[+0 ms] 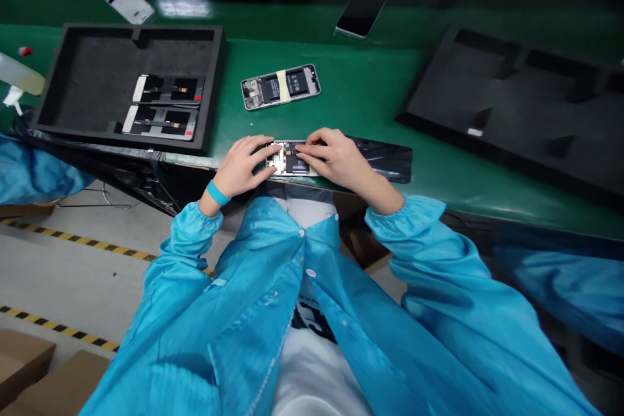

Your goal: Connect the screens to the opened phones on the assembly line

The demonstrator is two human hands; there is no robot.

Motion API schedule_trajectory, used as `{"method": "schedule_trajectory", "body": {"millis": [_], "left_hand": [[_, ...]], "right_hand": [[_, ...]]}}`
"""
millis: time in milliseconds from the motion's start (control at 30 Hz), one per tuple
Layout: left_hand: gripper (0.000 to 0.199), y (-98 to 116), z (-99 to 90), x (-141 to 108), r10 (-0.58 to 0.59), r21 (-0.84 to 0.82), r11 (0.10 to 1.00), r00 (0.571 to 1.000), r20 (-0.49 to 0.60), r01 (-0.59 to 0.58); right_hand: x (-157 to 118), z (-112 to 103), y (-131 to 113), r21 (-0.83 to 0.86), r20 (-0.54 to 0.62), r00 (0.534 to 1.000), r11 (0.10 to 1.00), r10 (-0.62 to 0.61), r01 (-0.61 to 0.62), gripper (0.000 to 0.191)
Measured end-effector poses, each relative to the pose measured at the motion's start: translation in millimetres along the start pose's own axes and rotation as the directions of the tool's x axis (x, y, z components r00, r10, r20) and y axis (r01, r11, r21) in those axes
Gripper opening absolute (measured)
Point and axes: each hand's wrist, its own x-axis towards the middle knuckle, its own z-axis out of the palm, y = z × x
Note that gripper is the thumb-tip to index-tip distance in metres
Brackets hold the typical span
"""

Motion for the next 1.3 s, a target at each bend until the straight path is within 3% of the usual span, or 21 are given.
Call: {"method": "schedule_trajectory", "body": {"millis": [433, 767, 900, 1000, 1133, 1300], "left_hand": [[0.04, 11.6, -2.3, 5.4, 0.013, 0.179, 0.983, 0.992, 0.122, -0.035], [0.04, 12.3, -16.5, 25.5, 0.104, 0.228, 0.959, 0.958, 0.269, -0.168], [0.041, 0.5, -12.2, 23.3, 0.137, 0.184, 0.966, 0.963, 0.23, -0.181], [0.045, -12.2, -6.3, 18.5, 0.148, 0.096, 0.982, 0.98, 0.131, -0.161], [0.055, -20.1, 0.0, 13.6, 0.079, -0.074, 0.994, 0.997, 0.004, -0.079], [0.07, -17.7, 0.1, 14.8, 0.05, -0.146, 0.988, 0.999, -0.009, -0.051]], "right_hand": [[-0.9, -2.6, -1.4, 0.004, 0.06, 0.998, 1.0, 0.017, -0.018, 0.038], [1.2, -4.4, -4.3, -0.071, 0.109, 0.992, 0.995, -0.068, 0.076, 0.04], [5.1, -5.4, -6.5, -0.086, 0.123, 0.989, 0.992, -0.078, 0.089, 0.039], [4.4, -7.2, -9.1, -0.079, 0.087, 0.994, 0.994, -0.072, 0.079, 0.04], [-0.8, -9.5, -12.5, -0.037, 0.049, 0.998, 0.999, -0.036, 0.037, 0.039], [3.0, -9.2, -17.7, -0.047, 0.073, 0.997, 0.998, -0.04, 0.043, 0.038]]}}
